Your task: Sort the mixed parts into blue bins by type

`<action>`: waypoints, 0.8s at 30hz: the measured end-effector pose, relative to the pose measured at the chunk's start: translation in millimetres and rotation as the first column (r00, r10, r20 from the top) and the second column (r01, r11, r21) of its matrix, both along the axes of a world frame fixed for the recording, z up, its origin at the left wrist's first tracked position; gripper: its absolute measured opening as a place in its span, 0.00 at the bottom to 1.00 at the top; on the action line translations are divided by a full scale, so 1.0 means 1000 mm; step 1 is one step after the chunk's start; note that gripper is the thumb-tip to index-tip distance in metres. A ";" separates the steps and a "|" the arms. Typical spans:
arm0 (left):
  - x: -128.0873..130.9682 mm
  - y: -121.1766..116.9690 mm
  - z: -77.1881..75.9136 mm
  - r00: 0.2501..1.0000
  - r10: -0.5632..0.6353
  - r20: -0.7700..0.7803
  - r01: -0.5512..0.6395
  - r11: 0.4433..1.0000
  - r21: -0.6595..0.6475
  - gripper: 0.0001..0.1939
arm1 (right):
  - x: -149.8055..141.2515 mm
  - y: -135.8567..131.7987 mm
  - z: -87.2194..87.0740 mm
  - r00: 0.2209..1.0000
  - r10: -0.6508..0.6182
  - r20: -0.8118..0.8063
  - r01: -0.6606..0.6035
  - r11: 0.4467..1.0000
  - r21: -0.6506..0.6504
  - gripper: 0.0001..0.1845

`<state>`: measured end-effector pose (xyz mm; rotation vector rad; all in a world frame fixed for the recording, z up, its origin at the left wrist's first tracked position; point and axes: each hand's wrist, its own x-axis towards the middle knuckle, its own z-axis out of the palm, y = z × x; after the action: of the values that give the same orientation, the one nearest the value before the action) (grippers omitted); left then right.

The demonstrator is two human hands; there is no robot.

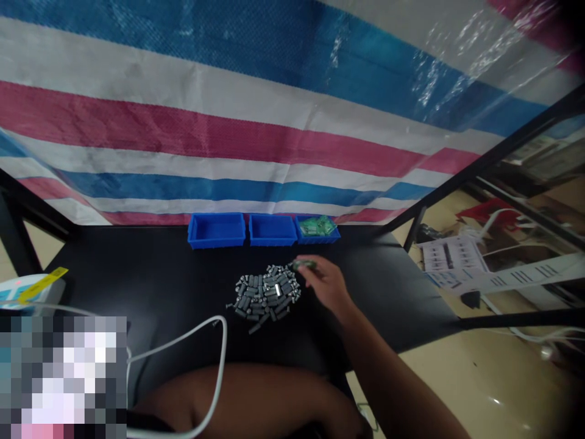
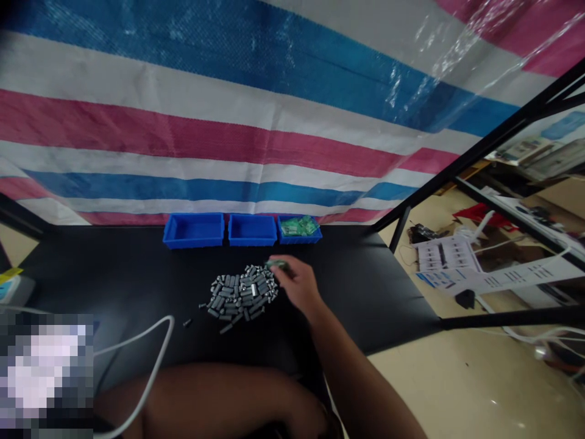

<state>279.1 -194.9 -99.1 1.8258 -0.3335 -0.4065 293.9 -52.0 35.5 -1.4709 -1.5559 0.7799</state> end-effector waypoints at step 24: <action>-0.001 0.000 0.009 0.984 -0.066 -0.165 0.074 0.996 0.047 0.12 | 0.073 0.098 -0.024 0.471 -0.112 0.875 0.001 0.992 0.127 0.44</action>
<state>278.2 -194.9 -89.7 1.8225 -0.2760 -0.6158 366.6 46.4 11.5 -1.9697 -2.2204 -0.2463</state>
